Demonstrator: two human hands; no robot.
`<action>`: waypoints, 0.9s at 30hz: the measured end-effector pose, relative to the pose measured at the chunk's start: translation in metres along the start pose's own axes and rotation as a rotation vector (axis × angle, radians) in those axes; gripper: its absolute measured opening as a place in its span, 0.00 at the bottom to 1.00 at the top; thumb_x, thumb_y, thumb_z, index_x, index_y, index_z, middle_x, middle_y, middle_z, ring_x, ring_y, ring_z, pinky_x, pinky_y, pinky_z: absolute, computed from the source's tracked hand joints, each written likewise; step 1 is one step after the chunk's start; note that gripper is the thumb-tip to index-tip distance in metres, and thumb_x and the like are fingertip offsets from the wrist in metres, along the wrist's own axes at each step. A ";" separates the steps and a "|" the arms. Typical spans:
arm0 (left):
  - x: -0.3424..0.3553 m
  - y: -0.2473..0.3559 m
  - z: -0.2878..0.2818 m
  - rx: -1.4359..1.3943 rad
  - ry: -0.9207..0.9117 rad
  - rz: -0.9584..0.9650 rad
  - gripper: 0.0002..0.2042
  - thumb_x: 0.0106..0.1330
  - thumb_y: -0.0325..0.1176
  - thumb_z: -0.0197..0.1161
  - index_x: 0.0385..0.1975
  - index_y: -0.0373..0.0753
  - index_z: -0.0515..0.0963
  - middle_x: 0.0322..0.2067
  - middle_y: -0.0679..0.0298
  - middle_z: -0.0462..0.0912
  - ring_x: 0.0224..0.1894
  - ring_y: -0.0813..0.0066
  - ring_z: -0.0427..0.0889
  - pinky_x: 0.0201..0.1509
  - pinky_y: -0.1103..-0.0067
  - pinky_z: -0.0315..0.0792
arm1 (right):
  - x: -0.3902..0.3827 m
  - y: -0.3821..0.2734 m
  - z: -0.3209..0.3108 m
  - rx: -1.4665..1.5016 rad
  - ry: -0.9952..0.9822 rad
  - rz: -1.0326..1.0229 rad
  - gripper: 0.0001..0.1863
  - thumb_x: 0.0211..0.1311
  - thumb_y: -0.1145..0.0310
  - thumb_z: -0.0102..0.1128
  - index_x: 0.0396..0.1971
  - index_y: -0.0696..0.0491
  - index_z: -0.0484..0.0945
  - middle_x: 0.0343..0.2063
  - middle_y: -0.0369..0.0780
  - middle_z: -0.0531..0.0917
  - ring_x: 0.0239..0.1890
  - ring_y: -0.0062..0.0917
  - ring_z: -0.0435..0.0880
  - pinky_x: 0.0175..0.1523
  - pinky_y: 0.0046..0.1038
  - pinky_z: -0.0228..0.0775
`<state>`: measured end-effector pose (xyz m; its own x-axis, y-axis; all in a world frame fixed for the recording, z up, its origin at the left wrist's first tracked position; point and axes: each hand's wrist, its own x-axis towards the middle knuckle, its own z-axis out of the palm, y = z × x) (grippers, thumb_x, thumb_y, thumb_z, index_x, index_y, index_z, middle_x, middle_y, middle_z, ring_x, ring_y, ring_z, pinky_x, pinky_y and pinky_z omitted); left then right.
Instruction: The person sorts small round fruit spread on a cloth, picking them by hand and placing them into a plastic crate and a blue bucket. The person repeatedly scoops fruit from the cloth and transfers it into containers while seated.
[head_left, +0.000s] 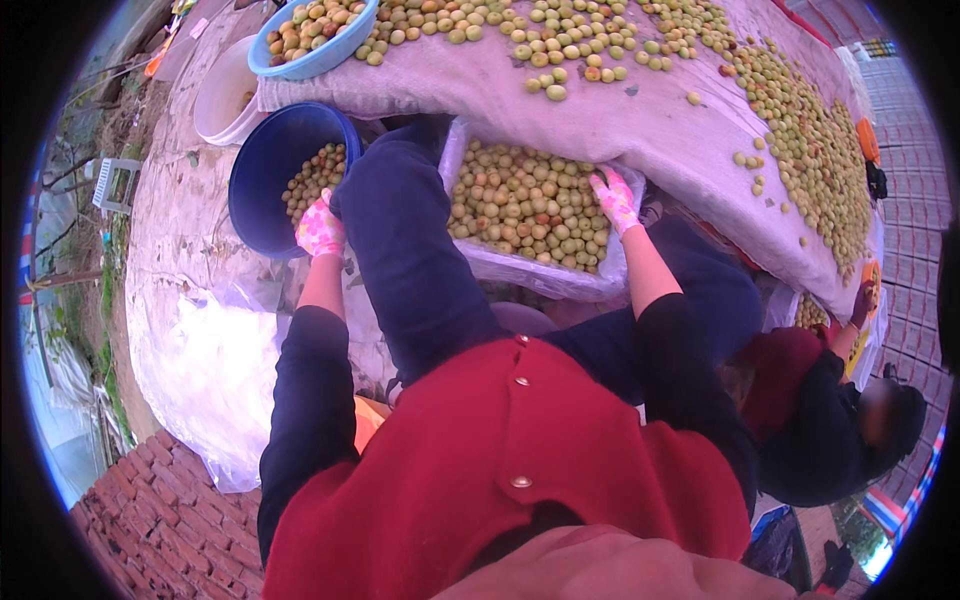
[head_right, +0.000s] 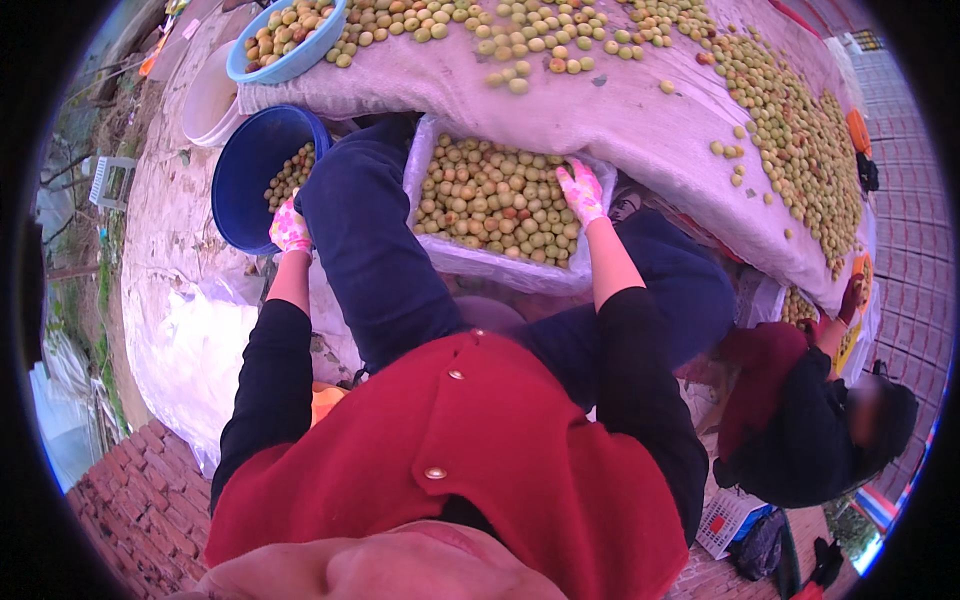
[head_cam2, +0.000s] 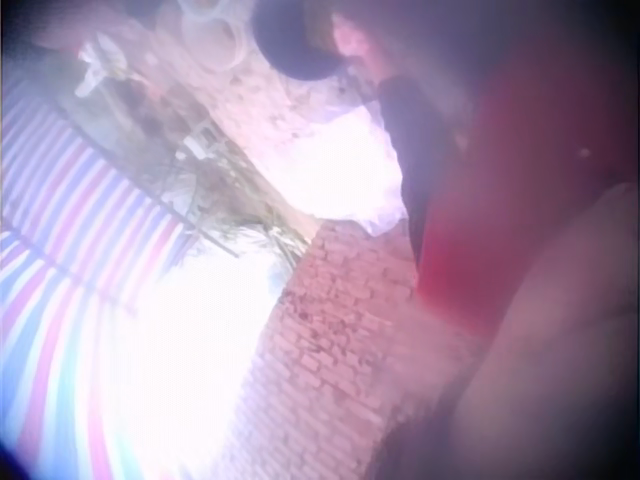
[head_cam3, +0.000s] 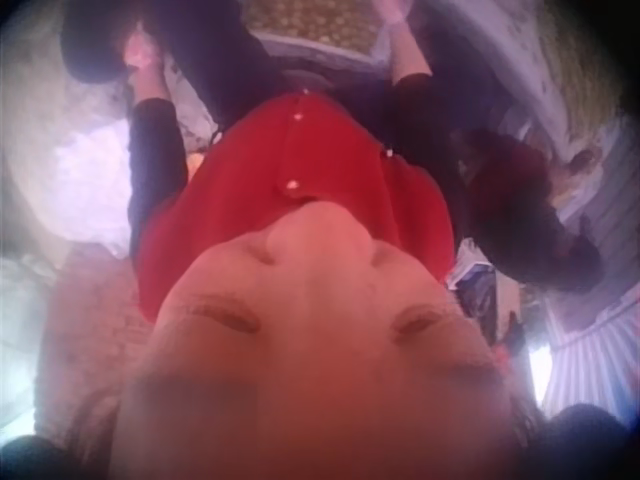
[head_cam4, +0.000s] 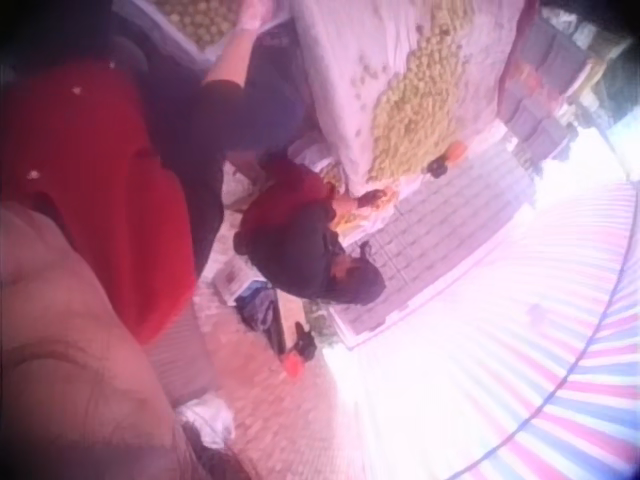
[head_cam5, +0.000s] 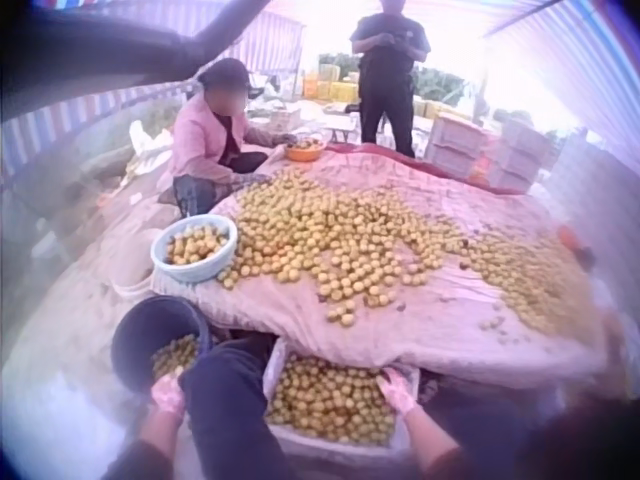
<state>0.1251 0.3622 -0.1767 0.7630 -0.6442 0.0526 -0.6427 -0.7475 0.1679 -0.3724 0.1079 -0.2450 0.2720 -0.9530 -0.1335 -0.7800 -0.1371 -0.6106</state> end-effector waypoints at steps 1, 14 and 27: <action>0.000 -0.001 0.000 -0.041 0.013 -0.001 0.28 0.75 0.55 0.39 0.35 0.43 0.85 0.35 0.56 0.87 0.41 0.53 0.84 0.46 0.62 0.75 | 0.003 0.002 0.011 0.042 0.037 0.036 0.29 0.66 0.48 0.54 0.60 0.49 0.73 0.59 0.54 0.74 0.64 0.47 0.70 0.68 0.41 0.60; -0.001 -0.008 0.020 -0.150 0.096 -0.014 0.32 0.72 0.61 0.38 0.32 0.44 0.86 0.31 0.57 0.87 0.36 0.51 0.85 0.40 0.61 0.75 | -0.031 -0.136 0.105 -0.181 -0.057 -0.099 0.32 0.64 0.42 0.51 0.66 0.37 0.69 0.70 0.46 0.60 0.68 0.51 0.61 0.70 0.58 0.49; 0.003 -0.010 0.025 -0.031 0.130 -0.005 0.30 0.73 0.60 0.39 0.33 0.45 0.86 0.34 0.58 0.87 0.40 0.55 0.86 0.44 0.64 0.76 | -0.091 -0.059 0.016 -0.628 -0.392 -0.663 0.32 0.65 0.47 0.54 0.68 0.36 0.65 0.70 0.46 0.60 0.73 0.39 0.56 0.74 0.52 0.42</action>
<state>0.1319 0.3633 -0.2026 0.7699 -0.6126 0.1786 -0.6381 -0.7438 0.1992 -0.3423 0.2066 -0.2095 0.8399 -0.4904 -0.2325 -0.5287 -0.8361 -0.1462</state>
